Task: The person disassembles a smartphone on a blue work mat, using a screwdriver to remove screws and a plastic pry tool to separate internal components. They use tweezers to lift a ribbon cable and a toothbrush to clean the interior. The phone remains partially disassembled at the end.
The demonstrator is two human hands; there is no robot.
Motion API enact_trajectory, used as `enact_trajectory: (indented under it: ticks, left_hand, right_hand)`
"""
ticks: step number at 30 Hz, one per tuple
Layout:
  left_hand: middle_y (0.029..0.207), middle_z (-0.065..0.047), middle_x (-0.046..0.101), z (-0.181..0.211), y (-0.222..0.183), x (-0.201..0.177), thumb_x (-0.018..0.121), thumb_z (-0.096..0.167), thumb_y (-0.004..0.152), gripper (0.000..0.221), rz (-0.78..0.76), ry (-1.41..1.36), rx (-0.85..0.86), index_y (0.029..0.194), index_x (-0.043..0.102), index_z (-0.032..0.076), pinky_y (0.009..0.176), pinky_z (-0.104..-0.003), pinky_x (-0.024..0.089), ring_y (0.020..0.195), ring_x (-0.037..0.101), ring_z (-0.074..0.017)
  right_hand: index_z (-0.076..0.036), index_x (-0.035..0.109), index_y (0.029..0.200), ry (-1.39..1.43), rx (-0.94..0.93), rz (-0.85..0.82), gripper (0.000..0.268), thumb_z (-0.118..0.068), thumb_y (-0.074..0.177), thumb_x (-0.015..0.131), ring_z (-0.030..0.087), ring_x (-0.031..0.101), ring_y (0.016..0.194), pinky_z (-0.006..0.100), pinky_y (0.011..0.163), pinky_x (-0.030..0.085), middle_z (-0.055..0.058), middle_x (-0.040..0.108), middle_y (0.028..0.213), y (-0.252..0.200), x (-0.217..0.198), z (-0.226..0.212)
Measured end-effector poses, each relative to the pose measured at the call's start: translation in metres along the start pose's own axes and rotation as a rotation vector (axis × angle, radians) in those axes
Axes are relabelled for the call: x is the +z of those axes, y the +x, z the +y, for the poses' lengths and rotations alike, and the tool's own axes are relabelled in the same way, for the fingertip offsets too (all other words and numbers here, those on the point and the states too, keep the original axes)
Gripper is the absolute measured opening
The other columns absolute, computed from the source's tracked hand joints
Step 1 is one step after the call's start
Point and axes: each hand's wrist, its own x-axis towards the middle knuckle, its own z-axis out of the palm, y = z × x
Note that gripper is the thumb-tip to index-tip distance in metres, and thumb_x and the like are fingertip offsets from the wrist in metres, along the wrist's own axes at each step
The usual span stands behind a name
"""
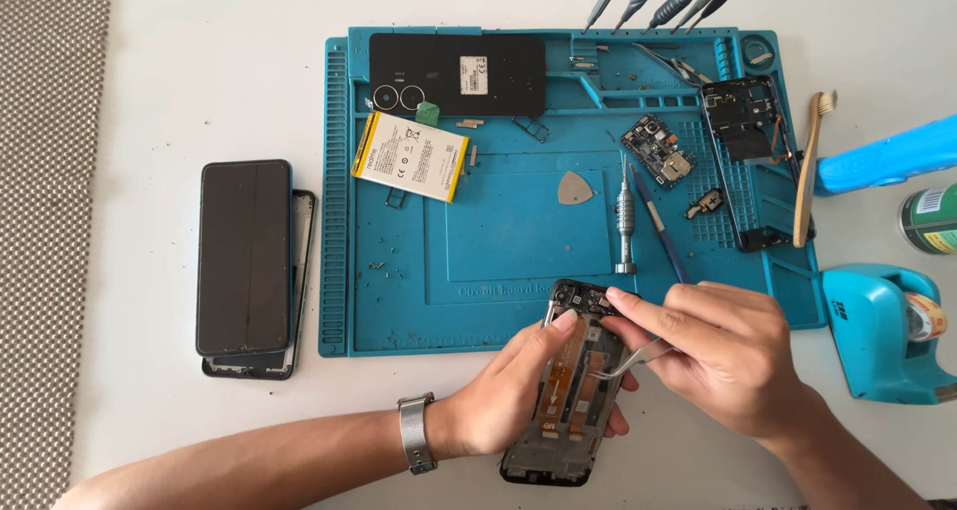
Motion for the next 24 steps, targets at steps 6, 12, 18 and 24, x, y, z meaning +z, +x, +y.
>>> enact_trajectory:
  ticks: [6, 12, 18, 24]
  left_hand:
    - [0.115, -0.015, 0.065, 0.000, 0.000, 0.000, 0.028, 0.054, 0.111, 0.065, 0.003, -0.008, 0.016, 0.137, 0.049, -0.002, 0.078, -0.036, 0.060, 0.092, 0.072, -0.0248]
    - [0.115, -0.014, 0.066, -0.002, -0.001, 0.001, 0.028, 0.052, 0.112, 0.063, -0.012, -0.014, 0.026, 0.136, 0.050, -0.002, 0.081, -0.037, 0.060, 0.092, 0.072, -0.0249]
    - [0.117, -0.015, 0.066, -0.002, -0.002, 0.000, 0.028, 0.051, 0.112, 0.063, -0.044, -0.008, -0.018, 0.137, 0.051, -0.002, 0.081, -0.036, 0.059, 0.095, 0.072, -0.0241]
    - [0.116, -0.020, 0.066, -0.001, -0.004, -0.005, 0.028, 0.055, 0.116, 0.070, -0.119, 0.033, 0.017, 0.140, 0.051, -0.006, 0.083, -0.038, 0.059, 0.096, 0.071, -0.0254]
  right_hand:
    - [-0.004, 0.076, 0.111, -0.102, -0.054, -0.038, 0.039, -0.003, 0.073, 0.086, 0.016, 0.048, 0.050, 0.035, 0.046, 0.036, 0.002, 0.048, 0.060, 0.000, -0.003, -0.006]
    - [-0.004, 0.074, 0.107, 0.096, 0.120, -0.075, 0.032, -0.002, 0.077, 0.083, 0.008, 0.055, 0.052, 0.025, 0.046, 0.041, 0.000, 0.060, 0.067, -0.001, -0.002, -0.005]
    - [-0.007, 0.077, 0.096, 0.321, 0.478, -0.065, 0.027, -0.004, 0.071, 0.087, 0.000, 0.046, 0.051, 0.019, 0.043, 0.034, -0.006, 0.058, 0.062, -0.012, -0.005, -0.004]
    - [-0.003, 0.075, 0.093, 0.209, 0.462, 0.074, 0.026, -0.005, 0.070, 0.087, -0.001, 0.042, 0.050, 0.018, 0.044, 0.028, -0.005, 0.053, 0.060, -0.015, -0.021, 0.003]
